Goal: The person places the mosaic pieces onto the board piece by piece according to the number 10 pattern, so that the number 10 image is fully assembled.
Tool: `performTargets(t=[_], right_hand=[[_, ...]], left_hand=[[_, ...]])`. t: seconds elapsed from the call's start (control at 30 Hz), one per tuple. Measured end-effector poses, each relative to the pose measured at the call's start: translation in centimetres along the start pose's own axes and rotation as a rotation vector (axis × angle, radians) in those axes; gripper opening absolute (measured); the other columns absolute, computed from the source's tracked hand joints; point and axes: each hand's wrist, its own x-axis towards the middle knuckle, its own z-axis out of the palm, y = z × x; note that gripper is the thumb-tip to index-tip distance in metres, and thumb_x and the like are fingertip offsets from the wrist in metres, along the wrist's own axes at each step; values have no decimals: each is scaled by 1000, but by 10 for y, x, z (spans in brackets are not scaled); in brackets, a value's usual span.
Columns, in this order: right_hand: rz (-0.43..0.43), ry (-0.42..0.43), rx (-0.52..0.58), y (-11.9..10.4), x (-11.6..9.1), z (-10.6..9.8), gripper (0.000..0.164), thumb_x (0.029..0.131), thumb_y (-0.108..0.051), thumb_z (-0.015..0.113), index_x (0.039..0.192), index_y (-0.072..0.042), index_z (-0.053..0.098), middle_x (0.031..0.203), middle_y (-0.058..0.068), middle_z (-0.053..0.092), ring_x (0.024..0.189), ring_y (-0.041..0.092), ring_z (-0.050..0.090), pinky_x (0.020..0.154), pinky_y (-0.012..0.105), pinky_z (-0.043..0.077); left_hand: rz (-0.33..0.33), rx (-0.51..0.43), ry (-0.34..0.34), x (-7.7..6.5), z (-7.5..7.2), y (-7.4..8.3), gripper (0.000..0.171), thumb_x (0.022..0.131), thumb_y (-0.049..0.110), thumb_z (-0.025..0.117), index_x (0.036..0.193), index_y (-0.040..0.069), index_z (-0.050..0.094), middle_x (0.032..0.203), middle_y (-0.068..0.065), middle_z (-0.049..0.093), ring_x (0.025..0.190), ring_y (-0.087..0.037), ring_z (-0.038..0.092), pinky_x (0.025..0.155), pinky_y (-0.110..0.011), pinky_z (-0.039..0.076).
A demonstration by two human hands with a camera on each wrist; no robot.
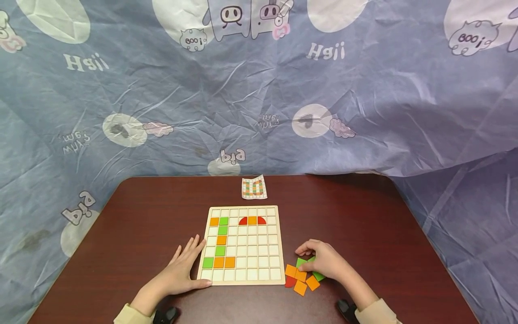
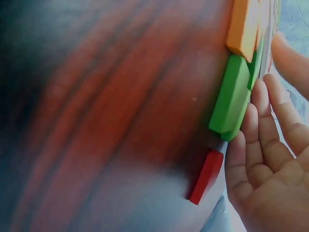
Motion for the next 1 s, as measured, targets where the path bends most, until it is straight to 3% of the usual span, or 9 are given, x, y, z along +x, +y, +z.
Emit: performTargets(t=[0.4,0.63,0.83,1.0], right_hand=[[16,-16,-74,-5,1,4,32,72,-16,87,98,-12,68,91,-3,61,83,10,55,72,23,51],[61,3,-94,-8,3,5,32,72,-17,87,96,-11,68,87,-3,61,81,12,54,68,22,49],[85,12,-68,-9,4,5,30,71,-14,87,91,-9,67,82,-1,59,77,14,52,64,22,47],[74,-22,-44,-11,7,4,20,74,-11,85,83,-11,67,74,-3,60,68,11,55,60,21,49]], left_hand=[[-66,19,-42,3,4,-5,115,73,64,76,158,11,20,165,-15,13,154,-31,10,120,-60,7],[-12,4,-11,3,2,-5,116,73,67,74,157,8,22,163,-21,17,152,-37,14,118,-64,10],[-33,22,-7,4,4,-6,115,72,66,75,158,10,23,165,-16,15,153,-33,14,119,-62,10],[-18,-11,-16,1,-1,0,114,72,62,77,156,6,24,163,-22,17,151,-40,16,117,-66,10]])
